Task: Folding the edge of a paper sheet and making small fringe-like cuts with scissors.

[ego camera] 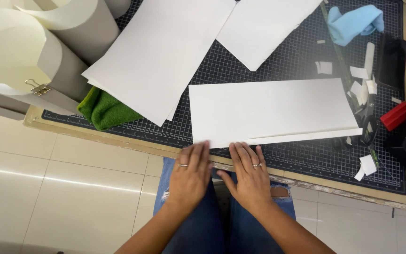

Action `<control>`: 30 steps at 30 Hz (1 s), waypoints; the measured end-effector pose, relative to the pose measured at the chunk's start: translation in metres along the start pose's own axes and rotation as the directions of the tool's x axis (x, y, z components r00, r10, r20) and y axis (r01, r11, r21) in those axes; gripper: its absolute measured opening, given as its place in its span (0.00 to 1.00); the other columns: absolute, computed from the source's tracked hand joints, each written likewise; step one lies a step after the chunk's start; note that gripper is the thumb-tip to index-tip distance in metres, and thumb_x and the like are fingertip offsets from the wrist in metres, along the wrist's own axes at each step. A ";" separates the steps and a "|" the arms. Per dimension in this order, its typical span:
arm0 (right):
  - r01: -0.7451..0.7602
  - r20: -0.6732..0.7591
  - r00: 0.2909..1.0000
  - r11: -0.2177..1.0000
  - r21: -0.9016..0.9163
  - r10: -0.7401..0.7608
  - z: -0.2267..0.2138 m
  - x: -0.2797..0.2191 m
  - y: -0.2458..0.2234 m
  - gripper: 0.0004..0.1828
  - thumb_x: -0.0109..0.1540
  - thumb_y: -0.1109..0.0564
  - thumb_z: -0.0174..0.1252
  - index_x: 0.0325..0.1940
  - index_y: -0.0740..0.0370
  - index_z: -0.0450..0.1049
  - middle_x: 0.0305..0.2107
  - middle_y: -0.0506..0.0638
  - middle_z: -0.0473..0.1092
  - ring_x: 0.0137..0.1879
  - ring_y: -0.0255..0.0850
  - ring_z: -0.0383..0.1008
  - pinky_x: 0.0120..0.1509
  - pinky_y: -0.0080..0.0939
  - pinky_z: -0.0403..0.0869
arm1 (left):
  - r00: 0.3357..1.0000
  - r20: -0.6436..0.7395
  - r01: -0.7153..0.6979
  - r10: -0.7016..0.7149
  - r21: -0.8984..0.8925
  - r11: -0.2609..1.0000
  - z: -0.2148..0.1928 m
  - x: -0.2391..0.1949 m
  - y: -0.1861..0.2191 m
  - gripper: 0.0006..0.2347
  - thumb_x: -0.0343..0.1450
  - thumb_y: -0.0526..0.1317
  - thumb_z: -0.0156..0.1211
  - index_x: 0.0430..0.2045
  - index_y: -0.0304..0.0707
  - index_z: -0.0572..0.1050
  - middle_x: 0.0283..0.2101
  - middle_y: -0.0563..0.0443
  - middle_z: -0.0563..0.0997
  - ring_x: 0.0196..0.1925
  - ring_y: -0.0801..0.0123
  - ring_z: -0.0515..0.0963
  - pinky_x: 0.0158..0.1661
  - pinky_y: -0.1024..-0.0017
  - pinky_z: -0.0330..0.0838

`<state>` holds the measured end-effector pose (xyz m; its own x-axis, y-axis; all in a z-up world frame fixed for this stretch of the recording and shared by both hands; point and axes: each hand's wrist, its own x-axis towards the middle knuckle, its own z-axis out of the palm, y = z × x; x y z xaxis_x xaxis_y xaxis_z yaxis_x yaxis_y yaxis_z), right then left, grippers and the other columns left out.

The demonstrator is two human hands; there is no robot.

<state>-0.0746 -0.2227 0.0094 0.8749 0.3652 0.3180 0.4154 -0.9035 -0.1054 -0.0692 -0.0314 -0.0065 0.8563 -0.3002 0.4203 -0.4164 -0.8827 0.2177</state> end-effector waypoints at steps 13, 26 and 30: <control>-0.103 0.041 0.994 0.995 0.007 0.103 -0.010 -0.017 0.050 0.44 0.65 0.31 0.50 0.75 0.64 0.60 0.67 0.56 0.64 0.76 0.52 0.59 0.82 0.62 0.53 | 0.988 -0.091 0.126 -0.128 -0.028 0.992 -0.005 0.011 0.022 0.23 0.74 0.46 0.55 0.61 0.30 0.71 0.63 0.35 0.69 0.64 0.43 0.66 0.63 0.45 0.62; -0.089 0.009 0.996 0.996 0.009 0.088 -0.012 -0.013 0.056 0.39 0.66 0.35 0.52 0.74 0.62 0.63 0.64 0.57 0.66 0.72 0.52 0.63 0.81 0.62 0.55 | 0.999 0.008 -0.048 0.049 -0.082 0.995 0.012 0.007 0.024 0.25 0.76 0.46 0.49 0.66 0.28 0.65 0.64 0.40 0.72 0.65 0.50 0.68 0.67 0.57 0.63; -0.140 -0.005 0.990 0.990 0.000 0.140 -0.013 -0.024 0.063 0.38 0.67 0.36 0.50 0.73 0.63 0.63 0.64 0.55 0.66 0.73 0.51 0.62 0.82 0.63 0.54 | 0.999 0.042 0.024 -0.026 0.043 0.999 -0.004 -0.010 0.001 0.25 0.78 0.51 0.46 0.69 0.36 0.64 0.65 0.47 0.71 0.62 0.56 0.71 0.62 0.58 0.66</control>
<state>-0.0722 -0.2916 0.0076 0.9232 0.2343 0.3047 0.2891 -0.9457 -0.1487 -0.0795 -0.0281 -0.0070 0.8787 -0.2924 0.3774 -0.3825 -0.9042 0.1899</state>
